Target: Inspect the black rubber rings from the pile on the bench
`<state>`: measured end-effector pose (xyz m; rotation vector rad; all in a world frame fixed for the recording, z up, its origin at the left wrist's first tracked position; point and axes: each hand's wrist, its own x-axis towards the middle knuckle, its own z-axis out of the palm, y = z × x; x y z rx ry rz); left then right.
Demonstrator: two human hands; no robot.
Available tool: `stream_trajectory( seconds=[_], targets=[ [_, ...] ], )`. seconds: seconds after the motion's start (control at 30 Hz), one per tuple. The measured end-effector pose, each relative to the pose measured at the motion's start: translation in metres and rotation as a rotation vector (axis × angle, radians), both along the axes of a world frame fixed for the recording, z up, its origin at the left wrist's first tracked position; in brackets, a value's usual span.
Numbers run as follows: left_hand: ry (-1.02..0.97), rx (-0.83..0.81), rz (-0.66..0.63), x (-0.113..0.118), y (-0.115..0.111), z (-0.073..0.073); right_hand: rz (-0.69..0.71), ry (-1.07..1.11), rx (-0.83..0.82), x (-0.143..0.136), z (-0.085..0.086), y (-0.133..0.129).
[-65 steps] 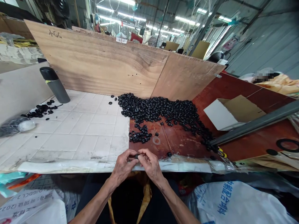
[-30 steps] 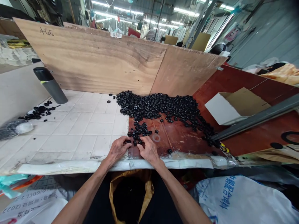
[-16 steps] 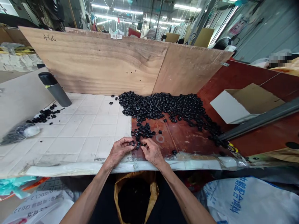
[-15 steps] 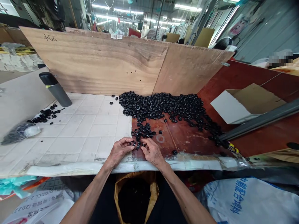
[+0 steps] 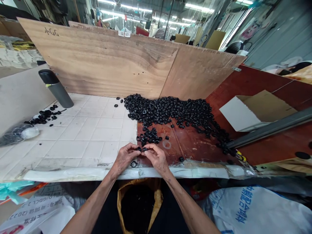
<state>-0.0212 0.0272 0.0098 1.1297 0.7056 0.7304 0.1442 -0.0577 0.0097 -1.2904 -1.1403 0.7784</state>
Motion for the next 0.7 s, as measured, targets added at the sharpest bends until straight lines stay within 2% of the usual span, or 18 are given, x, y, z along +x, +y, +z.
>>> stream_trajectory(
  seconds=[0.1,0.27,0.5,0.7],
  targets=[
    [0.018,0.057,-0.019,-0.0011,0.0007,-0.0032,-0.029,-0.049,0.031,-0.0064,-0.0027,0.0039],
    [0.096,0.304,0.006,-0.0038,0.0012,-0.0021,-0.067,-0.055,0.076,-0.0075,-0.0072,0.0046],
    [0.082,0.389,-0.006,-0.0031,-0.0004,0.0,-0.088,-0.193,0.109,-0.0087,-0.0062,0.0066],
    [0.06,0.466,-0.013,-0.004,0.0006,0.0026,-0.182,-0.444,0.113,-0.0108,-0.0047,0.0072]
  ],
)
